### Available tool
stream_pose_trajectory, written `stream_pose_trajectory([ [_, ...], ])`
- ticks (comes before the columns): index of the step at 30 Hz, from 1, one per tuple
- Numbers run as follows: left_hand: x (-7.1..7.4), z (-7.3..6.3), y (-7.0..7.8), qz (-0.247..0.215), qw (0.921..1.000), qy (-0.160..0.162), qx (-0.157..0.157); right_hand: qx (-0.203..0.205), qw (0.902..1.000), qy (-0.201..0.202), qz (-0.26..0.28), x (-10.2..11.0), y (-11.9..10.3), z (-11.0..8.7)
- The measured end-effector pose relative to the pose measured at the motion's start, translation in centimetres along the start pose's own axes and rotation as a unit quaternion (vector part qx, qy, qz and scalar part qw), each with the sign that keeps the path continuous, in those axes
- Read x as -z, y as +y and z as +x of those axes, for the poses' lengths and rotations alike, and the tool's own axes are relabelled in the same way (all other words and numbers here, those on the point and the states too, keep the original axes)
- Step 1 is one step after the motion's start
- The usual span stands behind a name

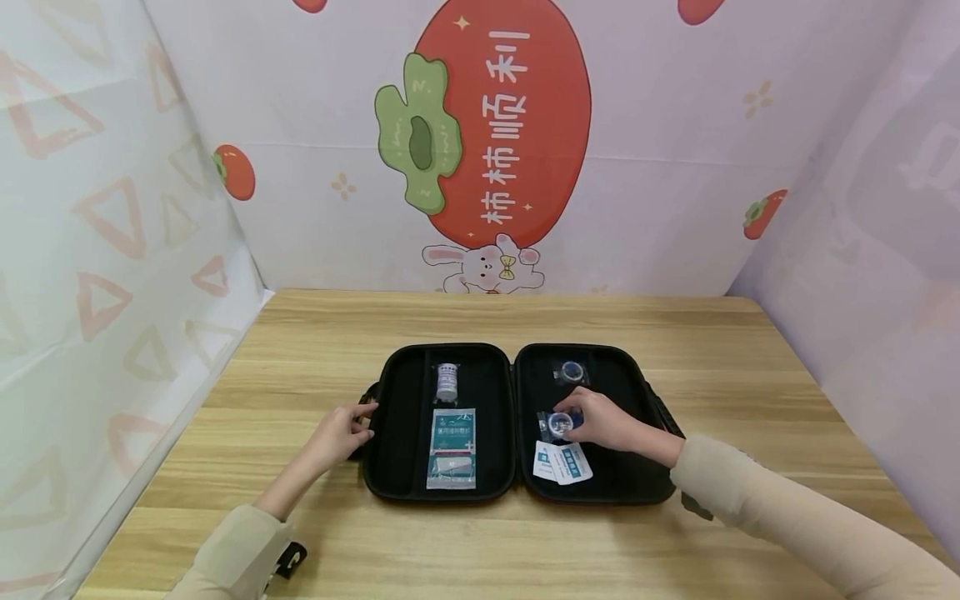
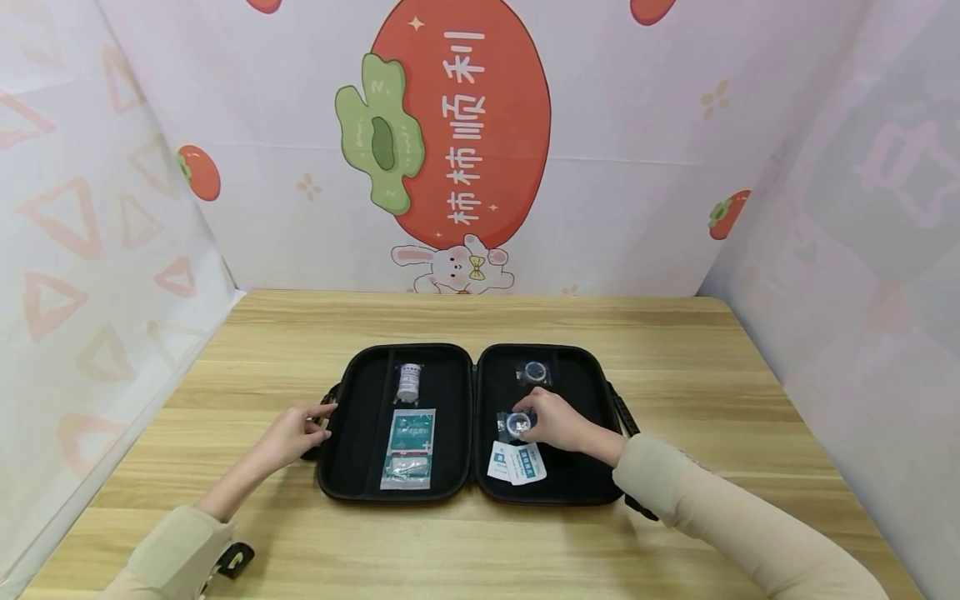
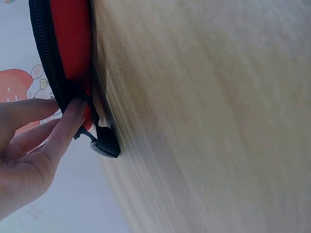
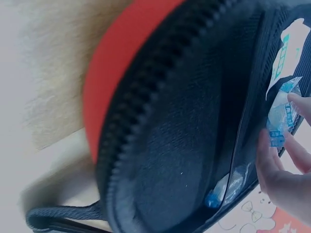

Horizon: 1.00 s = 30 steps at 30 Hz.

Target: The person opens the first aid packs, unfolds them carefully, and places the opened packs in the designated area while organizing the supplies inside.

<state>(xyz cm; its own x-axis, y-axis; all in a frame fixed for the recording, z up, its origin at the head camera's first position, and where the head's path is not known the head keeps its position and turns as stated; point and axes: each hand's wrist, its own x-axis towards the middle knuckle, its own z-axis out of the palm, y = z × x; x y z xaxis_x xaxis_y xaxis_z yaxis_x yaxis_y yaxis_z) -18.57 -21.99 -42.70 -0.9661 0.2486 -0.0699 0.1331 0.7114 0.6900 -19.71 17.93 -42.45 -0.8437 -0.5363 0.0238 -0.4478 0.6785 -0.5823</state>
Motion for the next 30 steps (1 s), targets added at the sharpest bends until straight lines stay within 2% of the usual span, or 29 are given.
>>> stream_pose_trajectory([
  [2,0.0,0.0,-0.1,0.0,1.0,-0.001,0.0,-0.028,0.9996,0.003,-0.001,0.4,-0.5,-0.1],
  [6,0.0,0.1,-0.3,-0.001,1.0,-0.001,0.001,-0.043,0.999,0.012,-0.004,0.9,-0.1,-0.3],
  [22,0.0,0.0,-0.4,-0.001,0.9999,0.002,-0.013,-0.059,0.9966,0.056,-0.009,3.4,1.6,-1.8],
  [30,-0.1,0.0,-0.3,-0.002,0.9999,0.006,-0.013,-0.059,0.9964,0.06,-0.009,4.5,2.6,-2.4],
])
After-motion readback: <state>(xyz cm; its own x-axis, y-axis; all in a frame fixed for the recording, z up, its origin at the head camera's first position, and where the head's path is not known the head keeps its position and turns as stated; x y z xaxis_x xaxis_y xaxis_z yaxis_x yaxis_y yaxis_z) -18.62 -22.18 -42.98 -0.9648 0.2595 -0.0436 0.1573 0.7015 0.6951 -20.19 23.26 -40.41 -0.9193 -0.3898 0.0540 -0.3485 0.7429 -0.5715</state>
